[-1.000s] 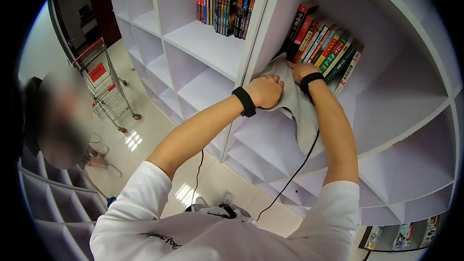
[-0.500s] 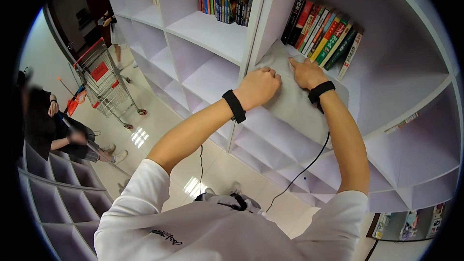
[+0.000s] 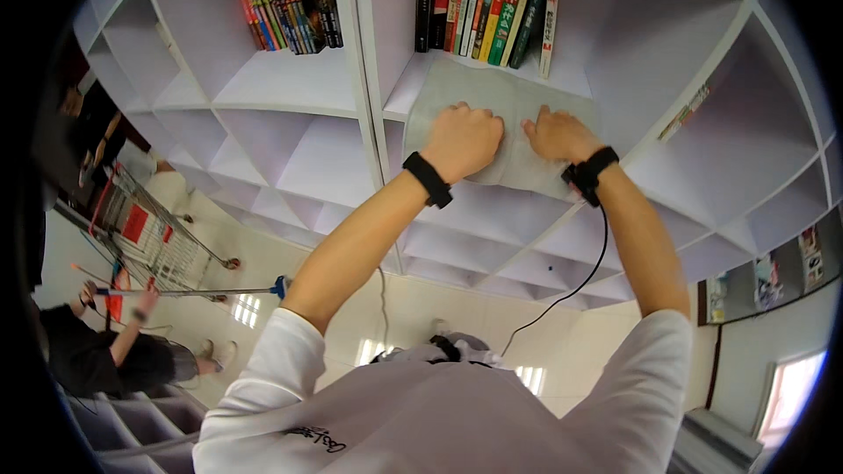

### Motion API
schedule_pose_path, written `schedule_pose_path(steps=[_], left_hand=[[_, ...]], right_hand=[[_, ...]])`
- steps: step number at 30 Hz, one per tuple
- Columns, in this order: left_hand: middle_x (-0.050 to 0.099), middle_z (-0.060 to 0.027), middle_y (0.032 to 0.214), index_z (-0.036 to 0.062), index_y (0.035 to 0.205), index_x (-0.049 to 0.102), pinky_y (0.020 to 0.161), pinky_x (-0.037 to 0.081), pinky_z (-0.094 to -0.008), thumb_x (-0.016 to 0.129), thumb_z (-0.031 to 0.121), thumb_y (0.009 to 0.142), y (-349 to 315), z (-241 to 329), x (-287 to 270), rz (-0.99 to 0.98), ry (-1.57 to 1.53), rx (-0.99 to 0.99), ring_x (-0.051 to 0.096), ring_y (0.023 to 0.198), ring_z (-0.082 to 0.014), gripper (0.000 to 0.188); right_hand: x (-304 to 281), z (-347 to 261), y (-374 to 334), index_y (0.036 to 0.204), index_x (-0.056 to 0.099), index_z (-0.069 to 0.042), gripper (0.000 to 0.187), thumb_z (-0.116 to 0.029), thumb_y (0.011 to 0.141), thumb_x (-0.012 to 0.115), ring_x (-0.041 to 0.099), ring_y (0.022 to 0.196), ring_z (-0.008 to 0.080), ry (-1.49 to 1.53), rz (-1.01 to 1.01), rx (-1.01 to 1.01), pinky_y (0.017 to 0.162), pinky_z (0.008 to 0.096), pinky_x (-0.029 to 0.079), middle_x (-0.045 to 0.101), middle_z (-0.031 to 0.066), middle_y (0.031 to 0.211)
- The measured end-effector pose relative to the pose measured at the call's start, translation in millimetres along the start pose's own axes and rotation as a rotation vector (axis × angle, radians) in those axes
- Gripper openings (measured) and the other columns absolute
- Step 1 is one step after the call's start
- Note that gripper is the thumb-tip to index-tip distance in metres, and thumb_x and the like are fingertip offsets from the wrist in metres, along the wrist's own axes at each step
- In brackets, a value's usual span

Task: The person wipes the surfaces of white bookshelves and retail display shelves using a grey cloth. They move along the shelves, cleaning the top edges and flat surfaces, occasionally moving items like books and packaged goods to reach the areas underneath.

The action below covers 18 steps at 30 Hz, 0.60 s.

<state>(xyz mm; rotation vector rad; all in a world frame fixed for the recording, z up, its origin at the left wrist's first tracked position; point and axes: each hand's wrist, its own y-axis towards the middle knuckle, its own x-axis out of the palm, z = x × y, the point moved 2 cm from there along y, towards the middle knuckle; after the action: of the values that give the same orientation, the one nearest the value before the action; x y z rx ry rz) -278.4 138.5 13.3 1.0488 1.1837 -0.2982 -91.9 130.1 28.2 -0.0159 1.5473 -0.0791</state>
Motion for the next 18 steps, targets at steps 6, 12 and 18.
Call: schedule_pose_path(steps=[6,12,18], left_hand=[[0.07,-0.0118,0.09,0.0065,0.086,0.07,0.074,0.054,-0.0437,0.057,0.017,0.081,15,-9,5,-0.112,-0.064,-0.007,0.067,0.084,-0.0339,0.017],[0.07,-0.0118,0.099,0.0113,0.099,0.071,0.081,0.053,-0.0445,0.054,0.022,0.086,25,-21,20,-0.137,-0.168,-0.114,0.065,0.096,-0.0339,0.023],[0.069,-0.0184,0.097,0.0073,0.099,0.07,0.081,0.051,-0.0472,0.053,0.023,0.086,32,-45,29,-0.187,-0.253,-0.038,0.065,0.092,-0.0371,0.026]], right_hand=[[-22,-18,34,0.097,0.066,0.008,0.044,-0.025,0.093,0.038,0.062,0.1,0.0444,-0.153,-0.185,-0.041,0.09,0.047,0.049,0.064,0.0306,0.103],[-20,-19,41,0.099,0.068,0.003,0.028,-0.014,0.081,0.055,0.063,0.104,0.0407,0.036,0.2,0.307,0.089,0.045,0.051,0.065,0.0295,0.104],[-2,-45,59,0.089,0.068,0.002,0.019,-0.011,0.075,0.065,0.063,0.094,0.0433,0.09,0.388,0.081,0.083,0.0473,0.05,0.065,0.0282,0.091]])
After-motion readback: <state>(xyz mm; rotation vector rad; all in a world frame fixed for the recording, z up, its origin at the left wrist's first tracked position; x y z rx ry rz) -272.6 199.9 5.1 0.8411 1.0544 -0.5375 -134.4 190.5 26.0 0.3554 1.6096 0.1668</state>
